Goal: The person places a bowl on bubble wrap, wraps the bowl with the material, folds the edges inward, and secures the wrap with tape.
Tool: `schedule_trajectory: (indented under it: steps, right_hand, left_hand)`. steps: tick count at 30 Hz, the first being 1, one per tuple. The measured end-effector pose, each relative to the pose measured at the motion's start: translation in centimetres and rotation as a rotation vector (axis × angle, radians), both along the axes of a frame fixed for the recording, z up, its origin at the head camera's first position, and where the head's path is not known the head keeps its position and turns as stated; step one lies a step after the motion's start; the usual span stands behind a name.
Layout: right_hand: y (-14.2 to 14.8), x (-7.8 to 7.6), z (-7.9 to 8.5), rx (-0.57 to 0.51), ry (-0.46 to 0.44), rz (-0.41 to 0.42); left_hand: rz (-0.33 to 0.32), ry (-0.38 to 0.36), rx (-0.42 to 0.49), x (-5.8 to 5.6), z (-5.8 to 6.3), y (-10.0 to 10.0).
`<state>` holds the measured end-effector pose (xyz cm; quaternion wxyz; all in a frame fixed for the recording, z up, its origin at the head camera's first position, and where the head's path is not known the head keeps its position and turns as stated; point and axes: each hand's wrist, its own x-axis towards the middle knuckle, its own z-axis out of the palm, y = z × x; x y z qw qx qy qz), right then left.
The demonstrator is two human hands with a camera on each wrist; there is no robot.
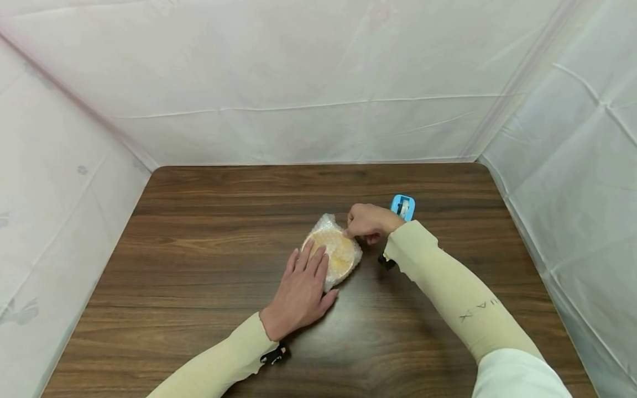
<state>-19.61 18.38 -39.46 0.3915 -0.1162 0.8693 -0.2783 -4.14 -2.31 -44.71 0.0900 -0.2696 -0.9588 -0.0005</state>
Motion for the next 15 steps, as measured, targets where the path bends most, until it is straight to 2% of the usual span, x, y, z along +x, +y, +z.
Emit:
schedule_trajectory:
  steps: [5, 11, 15]
  right_hand:
    - [0.5, -0.3, -1.1, -0.103, -0.114, -0.047]
    - [1.7, -0.3, -3.3, -0.311, -0.184, -0.175]
    - [2.5, 0.0, -3.8, -0.444, -0.208, -0.254]
  left_hand:
    - [0.018, -0.049, -0.004, 0.1, 0.1, -0.1]
    - [0.025, -0.063, -0.002, 0.1, 0.2, -0.1]
    - [0.02, -0.065, 0.021, 0.2, 0.2, -0.1]
